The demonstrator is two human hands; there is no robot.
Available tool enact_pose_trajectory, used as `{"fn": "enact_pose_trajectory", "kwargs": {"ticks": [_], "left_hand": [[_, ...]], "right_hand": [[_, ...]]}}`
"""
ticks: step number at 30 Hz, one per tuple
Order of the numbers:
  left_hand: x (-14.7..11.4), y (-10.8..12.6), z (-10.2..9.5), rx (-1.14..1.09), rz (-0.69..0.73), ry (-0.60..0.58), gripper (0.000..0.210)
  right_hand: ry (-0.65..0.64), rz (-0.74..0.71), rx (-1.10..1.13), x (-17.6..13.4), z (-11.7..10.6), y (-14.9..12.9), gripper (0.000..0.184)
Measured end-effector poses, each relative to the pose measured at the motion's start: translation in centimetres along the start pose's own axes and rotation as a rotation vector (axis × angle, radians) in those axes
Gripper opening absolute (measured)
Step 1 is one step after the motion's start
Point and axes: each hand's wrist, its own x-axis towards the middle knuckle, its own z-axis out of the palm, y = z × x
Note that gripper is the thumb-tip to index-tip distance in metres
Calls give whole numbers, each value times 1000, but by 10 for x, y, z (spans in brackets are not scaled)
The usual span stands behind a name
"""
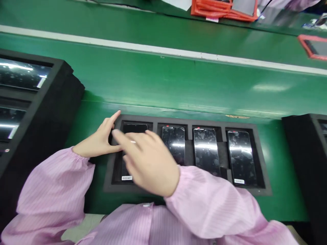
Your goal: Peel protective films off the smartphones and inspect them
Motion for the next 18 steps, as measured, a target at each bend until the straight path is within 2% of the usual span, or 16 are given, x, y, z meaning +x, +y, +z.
{"fn": "enact_pose_trajectory", "kwargs": {"ticks": [3, 5, 8, 12, 15, 18], "left_hand": [[4, 0, 3, 30, -23, 27, 110], [9, 1, 7, 26, -23, 112, 92], [16, 4, 11, -7, -4, 271, 66], [17, 1, 5, 37, -28, 393, 53], [15, -10, -3, 11, -130, 459, 45], [16, -21, -7, -32, -135, 475, 41]], "right_hand": [[30, 92, -155, -20, -26, 44, 37], [31, 174, -267, -33, -36, 74, 25], [-33, 270, -367, -41, -40, 104, 19], [-44, 290, -379, -29, -25, 110, 19], [-28, 196, -347, -15, -9, 102, 25], [-17, 109, -321, -5, 6, 95, 27]]}}
